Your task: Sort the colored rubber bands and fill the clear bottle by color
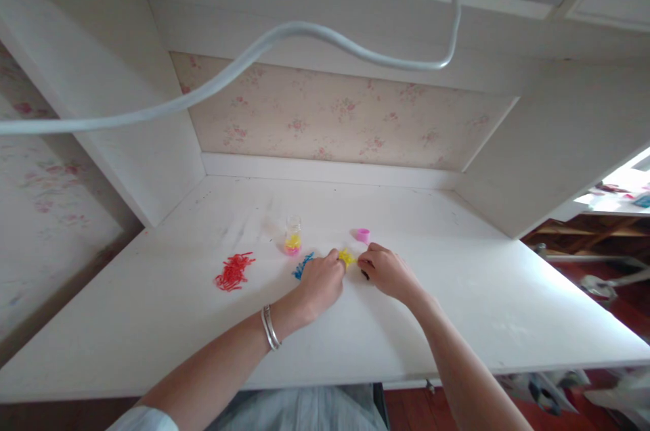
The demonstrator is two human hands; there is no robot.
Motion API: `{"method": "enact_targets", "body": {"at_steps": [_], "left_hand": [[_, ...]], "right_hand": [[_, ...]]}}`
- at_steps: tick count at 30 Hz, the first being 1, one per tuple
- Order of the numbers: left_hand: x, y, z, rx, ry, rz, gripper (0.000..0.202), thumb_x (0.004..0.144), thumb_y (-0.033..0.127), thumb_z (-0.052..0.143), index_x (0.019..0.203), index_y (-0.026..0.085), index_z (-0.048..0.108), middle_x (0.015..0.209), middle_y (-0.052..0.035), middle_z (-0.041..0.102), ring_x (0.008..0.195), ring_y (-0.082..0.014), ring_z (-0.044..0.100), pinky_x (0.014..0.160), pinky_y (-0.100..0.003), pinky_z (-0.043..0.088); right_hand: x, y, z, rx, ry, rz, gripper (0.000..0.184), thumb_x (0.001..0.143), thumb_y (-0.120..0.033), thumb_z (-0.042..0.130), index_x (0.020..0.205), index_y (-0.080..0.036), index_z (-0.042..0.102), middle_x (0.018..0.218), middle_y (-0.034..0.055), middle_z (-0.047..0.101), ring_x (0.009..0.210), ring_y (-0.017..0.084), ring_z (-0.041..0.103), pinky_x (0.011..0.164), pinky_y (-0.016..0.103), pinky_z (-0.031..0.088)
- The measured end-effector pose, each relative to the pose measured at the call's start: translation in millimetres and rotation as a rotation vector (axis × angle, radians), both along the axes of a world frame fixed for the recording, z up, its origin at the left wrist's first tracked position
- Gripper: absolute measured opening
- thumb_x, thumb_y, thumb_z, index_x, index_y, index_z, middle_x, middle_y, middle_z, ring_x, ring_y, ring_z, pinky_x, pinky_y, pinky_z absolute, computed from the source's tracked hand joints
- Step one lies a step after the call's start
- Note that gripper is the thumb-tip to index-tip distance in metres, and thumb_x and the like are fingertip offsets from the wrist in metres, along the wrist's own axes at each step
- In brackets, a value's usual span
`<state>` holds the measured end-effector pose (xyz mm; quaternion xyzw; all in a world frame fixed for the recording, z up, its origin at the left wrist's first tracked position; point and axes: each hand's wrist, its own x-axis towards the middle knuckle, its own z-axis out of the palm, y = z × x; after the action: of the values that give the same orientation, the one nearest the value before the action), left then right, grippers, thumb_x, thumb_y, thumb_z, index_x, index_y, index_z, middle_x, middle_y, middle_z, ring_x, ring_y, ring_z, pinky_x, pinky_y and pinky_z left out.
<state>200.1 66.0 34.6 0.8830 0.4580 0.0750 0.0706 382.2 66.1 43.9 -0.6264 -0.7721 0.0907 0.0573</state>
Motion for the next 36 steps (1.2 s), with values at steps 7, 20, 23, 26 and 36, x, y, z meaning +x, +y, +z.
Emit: {"method": "enact_targets", "body": {"at_steps": [7, 20, 23, 26, 36], "left_hand": [[-40.5, 1.6, 33.3, 0.079, -0.276, 0.129, 0.026, 0.093, 0.031, 0.039, 0.091, 0.023, 0.064, 0.092, -0.0029, 0.06, 0.08, -0.0148, 0.062, 0.07, -0.025, 0.045], [-101.4, 46.3, 62.3, 0.251, -0.365, 0.345, 0.023, 0.089, 0.03, 0.045, 0.091, 0.024, 0.068, 0.091, -0.0018, 0.062, 0.078, -0.0146, 0.059, 0.071, -0.024, 0.042], [-100.7, 46.8, 58.7, 0.207, -0.342, 0.341, 0.025, 0.09, 0.03, 0.043, 0.089, 0.025, 0.068, 0.091, -0.0019, 0.062, 0.079, -0.015, 0.059, 0.069, -0.024, 0.042], [-101.1, 45.5, 58.1, 0.202, -0.378, 0.32, 0.028, 0.091, 0.029, 0.041, 0.089, 0.025, 0.068, 0.087, -0.002, 0.061, 0.075, -0.0145, 0.059, 0.069, -0.025, 0.042], [-125.9, 29.1, 42.8, 0.212, -0.628, 0.363, 0.027, 0.09, 0.03, 0.042, 0.095, 0.021, 0.067, 0.086, -0.0016, 0.059, 0.075, -0.0129, 0.056, 0.069, -0.024, 0.043]], "right_hand": [[10.2, 4.5, 16.5, 0.063, 0.163, -0.006, 0.022, 0.086, -0.025, 0.048, 0.082, -0.021, 0.07, 0.088, 0.0039, 0.061, 0.073, 0.013, 0.056, 0.064, 0.023, 0.035], [-40.0, 12.8, 51.3, 0.243, 0.472, 0.097, 0.023, 0.087, -0.033, 0.049, 0.087, -0.021, 0.069, 0.083, 0.0023, 0.058, 0.065, 0.01, 0.052, 0.063, 0.022, 0.04], [-59.0, 22.1, 55.5, 0.302, 0.551, 0.101, 0.025, 0.087, -0.037, 0.049, 0.087, -0.021, 0.069, 0.079, 0.0019, 0.056, 0.063, 0.01, 0.05, 0.061, 0.023, 0.039], [-76.8, 35.4, 55.4, 0.341, 0.616, 0.099, 0.024, 0.087, -0.038, 0.051, 0.086, -0.022, 0.069, 0.076, 0.0004, 0.055, 0.062, 0.01, 0.048, 0.06, 0.023, 0.039], [-119.3, 66.7, 49.4, 0.267, 0.661, 0.159, 0.018, 0.084, -0.033, 0.055, 0.085, -0.024, 0.071, 0.078, -0.0005, 0.059, 0.065, 0.009, 0.05, 0.064, 0.023, 0.04]]}}
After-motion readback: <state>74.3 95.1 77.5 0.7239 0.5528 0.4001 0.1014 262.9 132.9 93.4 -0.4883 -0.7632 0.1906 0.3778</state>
